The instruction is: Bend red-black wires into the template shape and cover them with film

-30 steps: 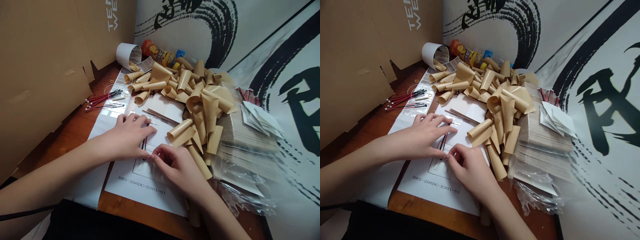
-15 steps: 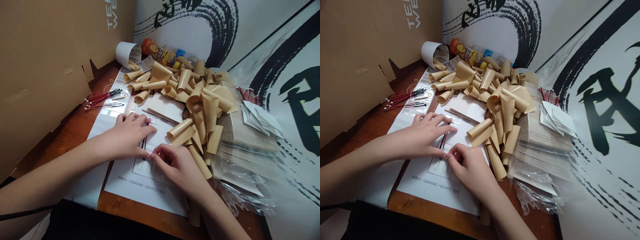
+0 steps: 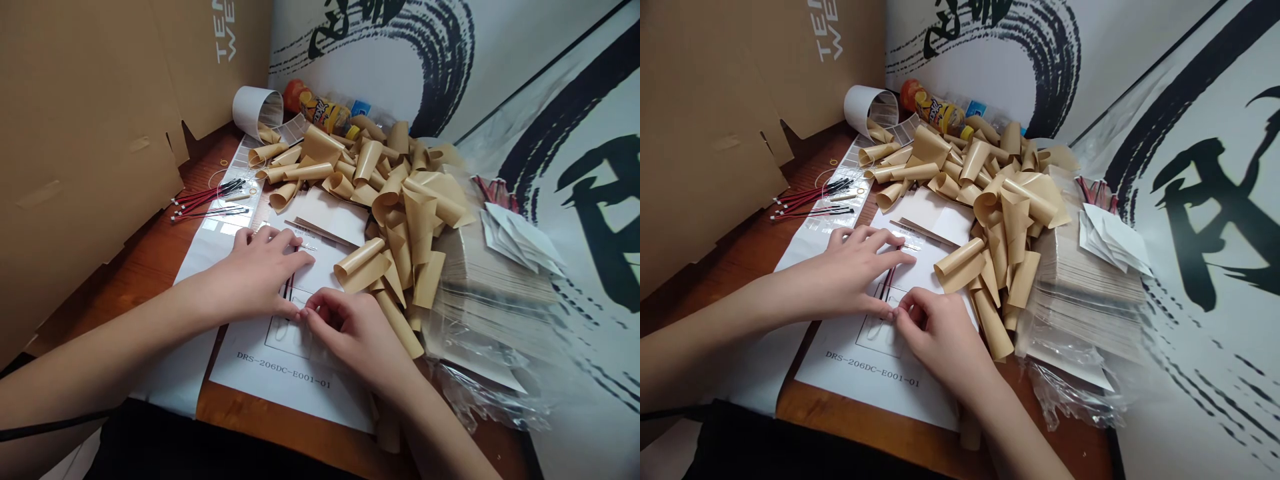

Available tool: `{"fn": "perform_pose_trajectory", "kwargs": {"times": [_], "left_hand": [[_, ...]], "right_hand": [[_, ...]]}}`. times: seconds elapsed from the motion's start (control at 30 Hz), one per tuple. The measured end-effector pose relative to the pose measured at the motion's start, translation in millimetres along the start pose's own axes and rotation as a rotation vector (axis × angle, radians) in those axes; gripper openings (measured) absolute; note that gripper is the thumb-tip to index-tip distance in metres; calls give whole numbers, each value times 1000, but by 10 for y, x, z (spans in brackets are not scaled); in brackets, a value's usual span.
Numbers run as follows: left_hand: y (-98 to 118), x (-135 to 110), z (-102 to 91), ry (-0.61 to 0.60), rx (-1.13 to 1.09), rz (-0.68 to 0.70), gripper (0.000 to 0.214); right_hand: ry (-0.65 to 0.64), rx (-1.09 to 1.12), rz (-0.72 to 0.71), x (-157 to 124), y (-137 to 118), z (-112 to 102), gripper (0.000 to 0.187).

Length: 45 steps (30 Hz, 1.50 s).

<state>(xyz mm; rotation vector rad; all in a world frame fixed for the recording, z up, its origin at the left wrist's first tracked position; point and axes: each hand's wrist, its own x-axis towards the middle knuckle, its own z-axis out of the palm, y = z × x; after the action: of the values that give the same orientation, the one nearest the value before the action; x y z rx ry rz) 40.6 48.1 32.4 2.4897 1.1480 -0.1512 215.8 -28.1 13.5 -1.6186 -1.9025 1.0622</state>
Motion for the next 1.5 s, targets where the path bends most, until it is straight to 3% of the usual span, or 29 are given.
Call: {"fn": "perform_pose_trajectory", "kwargs": {"times": [0.13, 0.3, 0.43, 0.53, 0.63, 0.7, 0.77, 0.83, 0.9, 1.0, 1.5], "left_hand": [[-8, -7, 18, 28, -2, 20, 66], [6, -18, -5, 4, -7, 2, 70], [11, -24, -3, 6, -5, 3, 70], [8, -29, 14, 31, -8, 15, 71], [4, -30, 23, 39, -17, 18, 72], [3, -29, 22, 35, -23, 14, 72], [5, -27, 17, 32, -27, 12, 72], [8, -25, 14, 25, -24, 9, 72], [7, -25, 17, 22, -16, 6, 73], [-3, -25, 30, 33, -8, 12, 74], [4, -22, 8, 19, -2, 14, 76]], "right_hand": [[20, -17, -49, -33, -17, -25, 19], [26, -64, -271, -95, -73, -51, 41], [7, -96, -316, -118, -103, -61, 45], [47, -38, -243, -136, -90, -103, 42], [100, 151, -33, -165, -51, -176, 43], [206, 244, 80, -180, -35, -224, 40], [283, 201, 42, -186, -47, -246, 35], [190, 81, -121, -186, -87, -223, 34], [-38, 10, -252, -185, -133, -153, 36], [-201, -62, -297, -190, -169, -22, 29], [-243, -179, -268, -175, -117, 54, 27]]}}
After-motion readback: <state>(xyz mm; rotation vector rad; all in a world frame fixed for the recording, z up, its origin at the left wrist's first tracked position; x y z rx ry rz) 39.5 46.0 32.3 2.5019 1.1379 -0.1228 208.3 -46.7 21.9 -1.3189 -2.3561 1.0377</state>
